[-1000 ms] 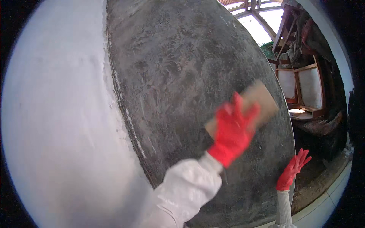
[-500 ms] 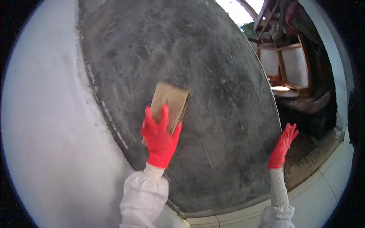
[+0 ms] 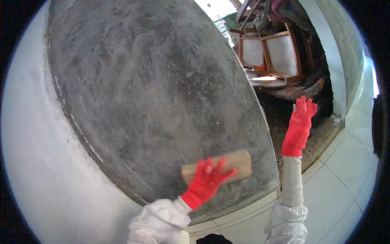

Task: The person sands a wall surface using a sanding block.

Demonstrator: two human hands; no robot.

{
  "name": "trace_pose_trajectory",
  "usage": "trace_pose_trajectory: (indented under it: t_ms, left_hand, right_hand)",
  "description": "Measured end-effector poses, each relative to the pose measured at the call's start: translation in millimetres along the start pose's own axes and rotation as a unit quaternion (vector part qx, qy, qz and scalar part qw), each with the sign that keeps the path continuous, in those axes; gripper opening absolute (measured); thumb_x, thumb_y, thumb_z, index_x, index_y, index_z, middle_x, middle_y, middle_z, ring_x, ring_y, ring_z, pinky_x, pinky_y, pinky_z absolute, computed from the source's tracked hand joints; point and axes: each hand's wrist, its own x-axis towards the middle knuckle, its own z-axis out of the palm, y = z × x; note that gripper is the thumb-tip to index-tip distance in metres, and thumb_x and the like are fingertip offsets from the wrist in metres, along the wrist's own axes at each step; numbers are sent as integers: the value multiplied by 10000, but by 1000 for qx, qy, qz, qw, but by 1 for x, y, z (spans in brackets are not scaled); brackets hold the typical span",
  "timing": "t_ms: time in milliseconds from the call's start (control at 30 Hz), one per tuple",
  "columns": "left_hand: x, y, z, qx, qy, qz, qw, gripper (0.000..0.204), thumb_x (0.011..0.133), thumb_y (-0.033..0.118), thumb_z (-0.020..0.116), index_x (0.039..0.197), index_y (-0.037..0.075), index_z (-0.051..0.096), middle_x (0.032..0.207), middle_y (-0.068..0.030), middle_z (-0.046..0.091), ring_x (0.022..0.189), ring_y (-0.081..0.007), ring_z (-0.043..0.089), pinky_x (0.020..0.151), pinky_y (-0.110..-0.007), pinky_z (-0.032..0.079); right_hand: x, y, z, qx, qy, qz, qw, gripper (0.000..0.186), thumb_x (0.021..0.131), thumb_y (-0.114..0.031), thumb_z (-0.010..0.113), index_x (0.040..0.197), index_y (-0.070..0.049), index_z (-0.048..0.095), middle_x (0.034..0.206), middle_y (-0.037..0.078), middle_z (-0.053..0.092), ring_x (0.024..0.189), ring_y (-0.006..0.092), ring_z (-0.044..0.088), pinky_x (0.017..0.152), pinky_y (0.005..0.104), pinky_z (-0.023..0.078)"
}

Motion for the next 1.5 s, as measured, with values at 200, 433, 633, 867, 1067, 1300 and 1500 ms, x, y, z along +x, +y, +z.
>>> trace_pose_trajectory:
  t_ms: [200, 433, 633, 867, 1067, 1300, 1500]
  left_hand:
    - [148, -54, -64, -24, 66, -137, 988, 770, 772, 282, 708, 1481, 378, 425, 1544, -164, 333, 1214, -410, 454, 1032, -594, 355]
    - [38, 72, 42, 35, 64, 33, 997, 706, 894, 150, 541, 1522, 404, 343, 1588, -120, 272, 1298, -443, 375, 1036, -606, 372]
    - [64, 0, -22, 18, 22, -46, 999, 646, 859, 204, 591, 1457, 410, 459, 1535, -136, 340, 1269, -395, 417, 1017, -575, 380]
    - [163, 67, 16, 31, 66, -52, 996, 723, 867, 186, 571, 1531, 340, 331, 1554, -174, 299, 1259, -444, 412, 1033, -619, 374]
    - [20, 130, 66, 50, -41, 159, 985, 752, 890, 152, 543, 1559, 316, 241, 1597, -162, 208, 1240, -459, 415, 992, -620, 431]
    - [120, 107, 41, 18, 29, 41, 999, 703, 913, 177, 522, 1549, 338, 266, 1586, -180, 223, 1269, -466, 404, 1006, -611, 431]
    - [122, 203, 78, 56, -93, 121, 987, 663, 950, 247, 472, 1565, 172, 235, 1579, -216, 256, 1288, -488, 412, 1048, -629, 397]
  right_hand:
    - [22, -5, -31, -612, -56, -209, 760, 362, 1043, -125, 487, 1394, -41, 508, 1563, 120, 383, 1461, 246, 322, 1173, 358, 313]
    - [0, -63, 35, 122, -20, 67, 990, 852, 1025, -477, 488, 1580, -83, -24, 1590, 224, 270, 1455, 289, 327, 1196, 419, 287]
    - [6, -71, 27, 73, 13, 48, 996, 784, 1030, -512, 444, 1540, 19, 175, 1578, 251, 273, 1474, 266, 289, 1198, 393, 294]
    - [6, -76, 38, 127, 33, 41, 991, 781, 1033, -514, 432, 1475, 115, 295, 1585, 249, 254, 1495, 254, 229, 1190, 400, 313]
    - [1, -74, 38, 135, 2, 67, 989, 767, 1030, -498, 454, 1494, 87, 279, 1589, 247, 247, 1455, 263, 317, 1187, 416, 319]
    - [10, -64, 16, 94, 4, 27, 995, 786, 1028, -506, 443, 1508, 79, 230, 1555, 270, 305, 1410, 321, 388, 1170, 431, 348]
    - [-6, -62, 33, 111, -6, 56, 992, 780, 1033, -485, 443, 1487, 116, 237, 1533, 271, 345, 1478, 284, 260, 1185, 425, 332]
